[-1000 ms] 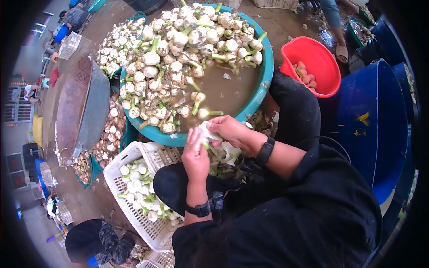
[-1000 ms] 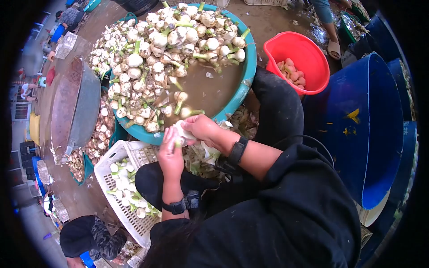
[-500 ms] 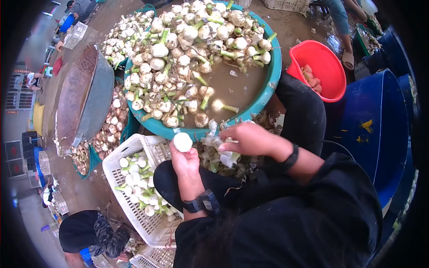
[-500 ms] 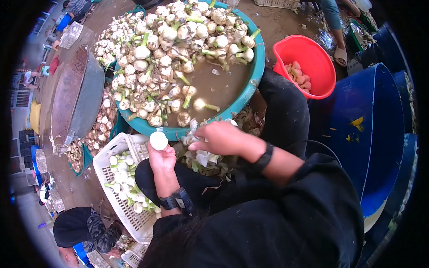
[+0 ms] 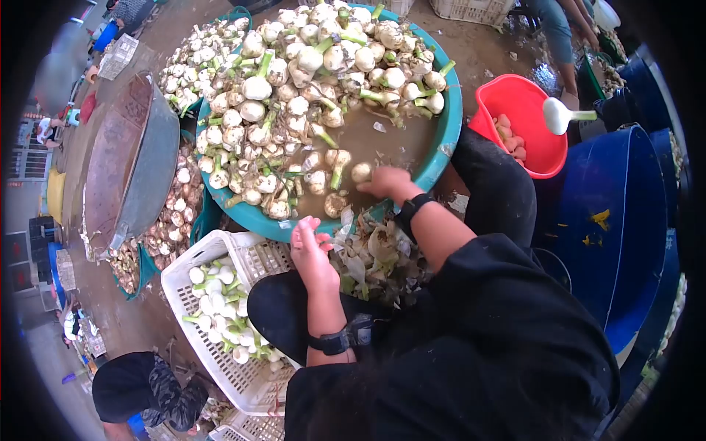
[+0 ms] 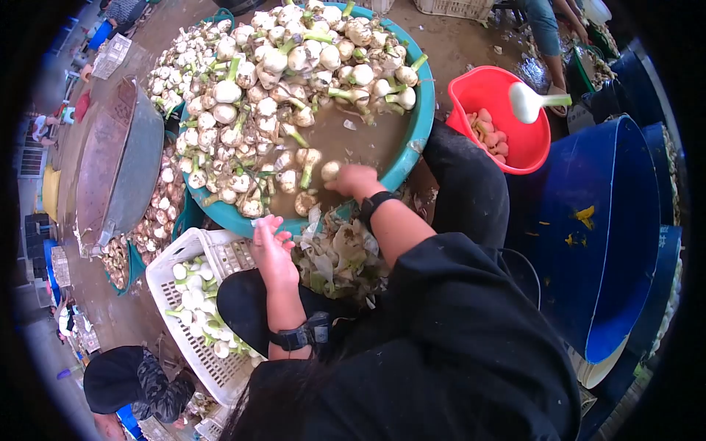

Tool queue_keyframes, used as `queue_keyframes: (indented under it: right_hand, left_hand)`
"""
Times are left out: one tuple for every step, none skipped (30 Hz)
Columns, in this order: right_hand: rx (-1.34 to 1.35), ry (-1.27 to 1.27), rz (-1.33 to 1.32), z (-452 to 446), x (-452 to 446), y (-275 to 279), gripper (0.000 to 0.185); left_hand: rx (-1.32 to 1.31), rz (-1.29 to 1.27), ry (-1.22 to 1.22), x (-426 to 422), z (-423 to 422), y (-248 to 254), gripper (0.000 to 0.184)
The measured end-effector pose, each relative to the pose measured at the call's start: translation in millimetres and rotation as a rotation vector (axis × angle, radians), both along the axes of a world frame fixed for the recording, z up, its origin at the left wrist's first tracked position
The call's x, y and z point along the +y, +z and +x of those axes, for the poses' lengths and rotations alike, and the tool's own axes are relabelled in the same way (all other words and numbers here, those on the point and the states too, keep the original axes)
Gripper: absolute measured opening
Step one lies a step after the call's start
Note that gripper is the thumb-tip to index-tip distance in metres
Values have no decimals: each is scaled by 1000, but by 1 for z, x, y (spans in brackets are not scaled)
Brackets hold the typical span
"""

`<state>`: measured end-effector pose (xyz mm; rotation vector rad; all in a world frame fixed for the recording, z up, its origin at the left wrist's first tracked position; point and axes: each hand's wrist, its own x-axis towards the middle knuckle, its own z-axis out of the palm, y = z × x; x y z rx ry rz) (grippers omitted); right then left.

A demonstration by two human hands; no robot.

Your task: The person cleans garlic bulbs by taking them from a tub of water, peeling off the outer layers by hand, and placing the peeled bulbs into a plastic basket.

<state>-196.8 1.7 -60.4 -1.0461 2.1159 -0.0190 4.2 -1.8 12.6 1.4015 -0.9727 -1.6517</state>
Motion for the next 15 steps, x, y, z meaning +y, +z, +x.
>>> queue_keyframes:
  right_hand:
    - [-49, 7, -19, 6, -2, -18, 46]
    - [-55, 19, -20, 10, -2, -18, 46]
    - [-49, 118, -96, 14, -1, -15, 41]
    - [-44, 220, -173, 21, -2, 0, 36]
    - [-167, 59, -302, 31, 3, 14, 31]
    - [-178, 76, -297, 44, 11, 30, 31]
    - [-240, 86, -426, 56, 19, 43, 29]
    - [-298, 90, -555, 65, 28, 55, 27]
    - [-216, 252, -535, 72, 34, 69, 25]
    - [-131, 409, -511, 79, 40, 79, 23]
    - [-82, 423, -626, 86, 45, 81, 16]
    - [-29, 432, -651, 91, 47, 85, 15]
    - [23, 482, -623, 93, 48, 85, 17]
    - [74, 535, -598, 94, 48, 83, 19]
    - [78, 538, -599, 94, 48, 80, 19]
  left_hand:
    - [-18, 17, -4, -1, -1, -4, 35]
    - [-23, 15, 8, 0, 0, -5, 35]
    - [-33, 63, 17, -1, 1, -5, 39]
    - [-43, 110, 28, -3, 1, -3, 43]
    - [-12, 184, 44, -3, 2, 0, 51]
    - [27, 284, 65, -6, 2, 1, 57]
    - [124, 322, 39, -10, 7, -1, 55]
    - [225, 358, 7, -14, 10, -3, 54]
    - [235, 291, -32, -15, 10, -3, 50]
    - [247, 225, -76, -15, 7, 0, 46]
    - [115, 114, -24, -13, 1, 2, 35]
    - [101, 94, -28, -12, 2, 3, 31]
    - [73, 121, -17, -10, 3, 4, 31]
    - [44, 144, -4, -10, 3, 7, 30]
    - [48, 142, -2, -10, 6, 6, 30]
